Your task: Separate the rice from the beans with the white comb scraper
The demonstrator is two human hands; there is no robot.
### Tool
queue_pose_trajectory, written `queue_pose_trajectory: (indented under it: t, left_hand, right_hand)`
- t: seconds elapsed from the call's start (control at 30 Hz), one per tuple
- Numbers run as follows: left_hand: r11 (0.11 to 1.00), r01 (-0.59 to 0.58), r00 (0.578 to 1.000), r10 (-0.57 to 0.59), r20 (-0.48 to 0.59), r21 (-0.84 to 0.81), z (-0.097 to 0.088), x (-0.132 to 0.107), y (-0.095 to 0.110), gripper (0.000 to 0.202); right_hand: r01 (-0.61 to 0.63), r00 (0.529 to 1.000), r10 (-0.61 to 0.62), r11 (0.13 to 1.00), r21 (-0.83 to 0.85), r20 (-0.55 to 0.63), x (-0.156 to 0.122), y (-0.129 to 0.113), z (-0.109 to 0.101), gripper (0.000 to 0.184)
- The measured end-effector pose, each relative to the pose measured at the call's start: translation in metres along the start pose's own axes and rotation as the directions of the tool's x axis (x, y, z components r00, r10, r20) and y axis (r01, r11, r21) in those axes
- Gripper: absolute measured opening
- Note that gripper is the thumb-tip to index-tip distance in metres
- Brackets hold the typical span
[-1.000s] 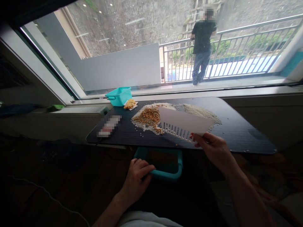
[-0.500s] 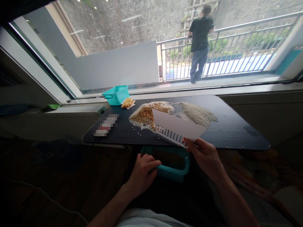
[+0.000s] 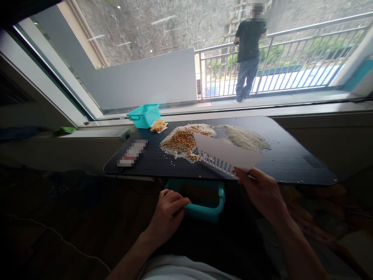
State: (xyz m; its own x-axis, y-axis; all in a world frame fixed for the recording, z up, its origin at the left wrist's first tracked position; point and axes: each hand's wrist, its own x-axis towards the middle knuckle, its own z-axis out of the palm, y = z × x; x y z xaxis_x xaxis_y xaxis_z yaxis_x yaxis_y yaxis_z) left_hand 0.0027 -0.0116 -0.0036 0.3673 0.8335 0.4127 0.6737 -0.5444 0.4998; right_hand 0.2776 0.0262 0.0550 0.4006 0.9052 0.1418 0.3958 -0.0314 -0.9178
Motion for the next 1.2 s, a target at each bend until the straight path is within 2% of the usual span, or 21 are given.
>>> queue_pose_trajectory:
  t: [0.2,0.47,0.6,0.73,0.9,0.97,1.1,1.2]
  left_hand:
    - [1.000,0.008,1.000,-0.008,-0.007,0.006,-0.004,-0.005,-0.002,0.029]
    - [1.000,0.015,1.000,-0.015,-0.014,0.011,-0.001,-0.006,-0.001,0.029]
    - [1.000,0.017,1.000,-0.017,-0.014,0.003,-0.001,-0.008,-0.002,0.029]
    - [1.000,0.023,1.000,-0.023,-0.006,-0.006,0.000,-0.008,-0.002,0.030]
    - [1.000,0.028,1.000,-0.028,0.001,-0.001,0.000,-0.008,-0.003,0.027]
    - [1.000,0.029,1.000,-0.029,-0.004,0.000,0.000,-0.008,-0.003,0.027]
    - [1.000,0.017,1.000,-0.017,-0.025,-0.008,0.001,-0.008,-0.003,0.029]
    - [1.000,0.007,0.999,-0.008,-0.036,-0.017,0.000,-0.009,-0.003,0.027]
  right_hand:
    - [0.009,0.999,-0.009,1.000,-0.011,0.039,0.001,-0.006,0.004,0.042]
    - [0.024,0.999,-0.025,1.000,0.011,0.033,0.002,0.000,0.002,0.042]
    - [0.061,0.994,-0.062,0.998,0.015,0.091,0.000,-0.007,0.006,0.048]
    - [0.125,0.971,-0.126,0.992,0.020,0.205,-0.003,-0.012,0.008,0.057]
    - [0.137,0.938,-0.160,0.986,0.092,0.307,-0.006,-0.005,0.002,0.053]
    - [0.132,0.950,-0.154,0.986,0.100,0.271,-0.005,-0.001,0.001,0.049]
    - [0.125,0.984,-0.134,0.989,0.080,0.118,0.002,-0.002,0.007,0.044]
    - [0.134,0.980,-0.145,0.987,0.087,0.136,0.010,-0.006,0.017,0.044]
